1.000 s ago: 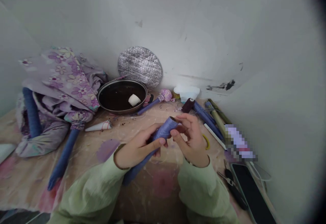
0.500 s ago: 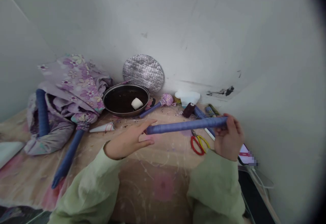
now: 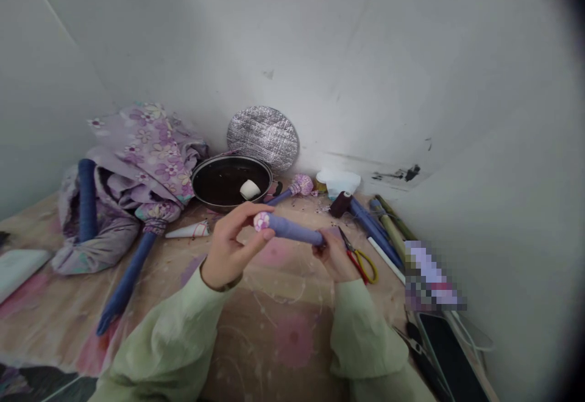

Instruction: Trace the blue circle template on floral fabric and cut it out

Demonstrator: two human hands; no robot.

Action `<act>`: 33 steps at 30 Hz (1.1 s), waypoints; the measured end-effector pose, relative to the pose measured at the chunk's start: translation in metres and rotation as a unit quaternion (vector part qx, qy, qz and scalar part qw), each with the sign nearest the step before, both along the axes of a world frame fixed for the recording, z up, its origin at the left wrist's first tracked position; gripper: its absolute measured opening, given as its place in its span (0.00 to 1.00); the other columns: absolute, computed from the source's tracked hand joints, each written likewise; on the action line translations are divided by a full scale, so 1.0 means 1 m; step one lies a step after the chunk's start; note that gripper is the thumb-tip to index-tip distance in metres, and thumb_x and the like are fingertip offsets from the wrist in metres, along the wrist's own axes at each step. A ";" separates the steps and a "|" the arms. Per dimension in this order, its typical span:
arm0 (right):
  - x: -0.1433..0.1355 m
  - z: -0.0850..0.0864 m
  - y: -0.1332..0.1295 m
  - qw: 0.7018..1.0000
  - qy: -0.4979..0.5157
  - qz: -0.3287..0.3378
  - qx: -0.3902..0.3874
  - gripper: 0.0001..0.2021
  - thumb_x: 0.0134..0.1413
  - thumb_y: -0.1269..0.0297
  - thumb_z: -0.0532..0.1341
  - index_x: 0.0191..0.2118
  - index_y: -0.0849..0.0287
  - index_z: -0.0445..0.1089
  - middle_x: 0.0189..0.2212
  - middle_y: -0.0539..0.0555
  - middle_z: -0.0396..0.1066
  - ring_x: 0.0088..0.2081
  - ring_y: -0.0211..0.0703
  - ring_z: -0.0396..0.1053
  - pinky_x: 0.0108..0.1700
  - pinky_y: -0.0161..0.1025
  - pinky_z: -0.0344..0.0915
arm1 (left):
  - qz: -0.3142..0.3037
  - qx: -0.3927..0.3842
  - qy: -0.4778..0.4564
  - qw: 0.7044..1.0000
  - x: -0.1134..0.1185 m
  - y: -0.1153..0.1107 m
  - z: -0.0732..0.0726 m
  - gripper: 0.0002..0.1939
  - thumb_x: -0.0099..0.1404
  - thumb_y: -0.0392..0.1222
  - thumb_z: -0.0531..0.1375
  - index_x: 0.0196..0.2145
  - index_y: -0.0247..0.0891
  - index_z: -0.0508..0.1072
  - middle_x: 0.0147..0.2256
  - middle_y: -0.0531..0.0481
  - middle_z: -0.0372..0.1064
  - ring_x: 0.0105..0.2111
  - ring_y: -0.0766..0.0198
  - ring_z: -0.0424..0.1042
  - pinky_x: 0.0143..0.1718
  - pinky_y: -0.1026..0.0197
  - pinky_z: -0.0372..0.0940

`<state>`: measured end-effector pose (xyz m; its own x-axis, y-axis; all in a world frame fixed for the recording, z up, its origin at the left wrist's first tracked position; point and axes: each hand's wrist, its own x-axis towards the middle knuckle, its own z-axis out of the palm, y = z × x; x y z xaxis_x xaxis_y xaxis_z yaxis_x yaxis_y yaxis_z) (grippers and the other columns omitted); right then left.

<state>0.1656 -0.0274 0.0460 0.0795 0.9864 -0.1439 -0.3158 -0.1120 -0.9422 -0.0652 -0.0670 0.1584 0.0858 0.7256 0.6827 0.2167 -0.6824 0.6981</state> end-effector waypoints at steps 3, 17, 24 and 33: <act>-0.008 -0.009 -0.020 0.991 -0.043 0.124 0.005 0.18 0.36 0.51 0.65 0.31 0.60 0.67 0.19 0.47 0.64 0.17 0.34 0.61 0.18 0.32 0.57 | 0.063 0.003 -0.063 0.996 0.001 0.007 -0.001 0.10 0.61 0.40 0.56 0.40 0.37 0.70 0.33 0.50 0.66 0.29 0.69 0.65 0.28 0.68 0.63; -0.001 -0.058 -0.040 0.969 -0.182 0.126 0.108 0.18 0.42 0.54 0.62 0.38 0.62 0.67 0.25 0.52 0.67 0.25 0.38 0.63 0.28 0.36 0.62 | 0.037 0.036 0.015 0.999 0.026 0.015 -0.027 0.21 0.61 0.37 0.56 0.52 0.44 0.59 0.42 0.47 0.61 0.37 0.66 0.65 0.36 0.64 0.66; -0.014 -0.058 -0.056 0.952 -0.191 0.189 0.148 0.16 0.46 0.52 0.60 0.31 0.62 0.69 0.20 0.52 0.66 0.23 0.39 0.65 0.26 0.36 0.63 | -0.063 -0.114 -0.099 0.987 0.054 0.014 -0.040 0.39 0.64 0.40 0.51 0.58 0.52 0.23 0.43 0.46 0.58 0.28 0.70 0.67 0.32 0.60 0.68; -0.018 -0.073 -0.055 0.941 -0.252 0.189 0.123 0.23 0.51 0.47 0.54 0.42 0.64 0.68 0.30 0.59 0.70 0.25 0.40 0.68 0.28 0.37 0.66 | 0.001 -0.182 0.406 0.895 0.018 0.033 -0.082 0.32 0.59 0.34 0.51 0.58 0.35 0.41 0.47 0.39 0.62 0.40 0.59 0.69 0.43 0.58 0.62</act>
